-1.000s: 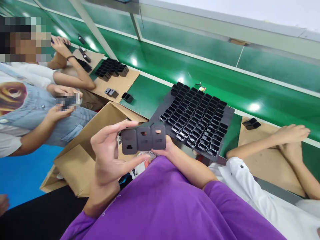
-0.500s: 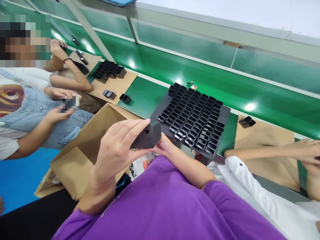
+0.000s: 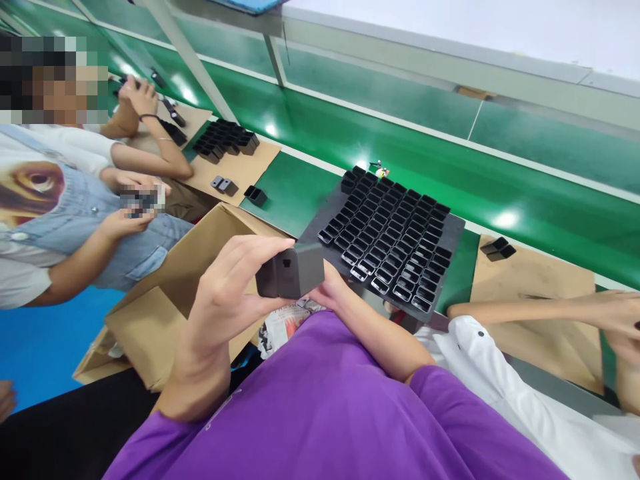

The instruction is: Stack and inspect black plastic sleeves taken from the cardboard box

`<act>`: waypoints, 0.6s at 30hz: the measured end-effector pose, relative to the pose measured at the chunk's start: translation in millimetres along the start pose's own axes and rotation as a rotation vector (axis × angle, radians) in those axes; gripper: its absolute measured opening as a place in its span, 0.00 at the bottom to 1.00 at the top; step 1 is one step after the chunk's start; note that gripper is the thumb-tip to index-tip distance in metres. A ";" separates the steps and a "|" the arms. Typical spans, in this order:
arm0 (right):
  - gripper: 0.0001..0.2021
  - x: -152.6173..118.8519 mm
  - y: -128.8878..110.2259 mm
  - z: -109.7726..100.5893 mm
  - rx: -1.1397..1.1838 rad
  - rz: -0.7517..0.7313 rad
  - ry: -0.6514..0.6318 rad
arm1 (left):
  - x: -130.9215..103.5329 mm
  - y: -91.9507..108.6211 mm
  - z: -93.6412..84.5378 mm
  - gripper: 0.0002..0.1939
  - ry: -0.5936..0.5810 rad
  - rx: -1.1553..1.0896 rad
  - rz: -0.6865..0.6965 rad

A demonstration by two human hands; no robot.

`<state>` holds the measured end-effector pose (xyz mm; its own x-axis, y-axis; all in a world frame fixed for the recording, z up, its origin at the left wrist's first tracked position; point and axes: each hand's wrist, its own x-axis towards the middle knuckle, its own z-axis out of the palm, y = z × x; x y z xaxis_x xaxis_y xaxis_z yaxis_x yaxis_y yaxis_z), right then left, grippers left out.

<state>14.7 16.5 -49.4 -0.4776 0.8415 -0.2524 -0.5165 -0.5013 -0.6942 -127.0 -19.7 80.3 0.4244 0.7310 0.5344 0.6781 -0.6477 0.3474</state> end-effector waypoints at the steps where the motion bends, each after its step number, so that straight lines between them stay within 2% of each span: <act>1: 0.23 0.1 -0.4 0.3 0.041 0.020 0.024 | 0.2 1.2 0.4 0.31 0.010 -0.004 -0.004; 3: 0.21 -0.1 -3.1 1.4 0.096 0.029 0.071 | 0.6 3.5 1.3 0.31 0.021 -0.016 -0.018; 6: 0.17 -1.2 -13.7 2.2 0.100 -0.044 0.125 | 0.1 5.4 0.8 0.31 0.025 -0.022 -0.055; 10: 0.18 -5.0 -37.4 -3.0 0.067 -0.148 0.199 | -10.9 -4.0 1.4 0.34 0.100 -0.092 -0.160; 12: 0.18 -8.0 -49.3 -7.4 0.053 -0.211 0.234 | -22.2 -14.4 7.6 0.38 0.181 -0.286 -0.268; 15: 0.20 -14.3 -61.8 -12.5 0.012 -0.296 0.315 | -38.6 -26.9 24.9 0.44 0.322 -0.750 -0.455; 18: 0.25 -24.5 -66.4 -13.3 -0.174 -0.317 0.272 | -43.5 -22.7 42.4 0.43 0.375 -1.175 -0.647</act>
<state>70.2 31.8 -6.1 -0.0986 0.9821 -0.1605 -0.4691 -0.1881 -0.8629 -135.4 -27.8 16.5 -0.0781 0.9871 0.1398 -0.2850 -0.1565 0.9457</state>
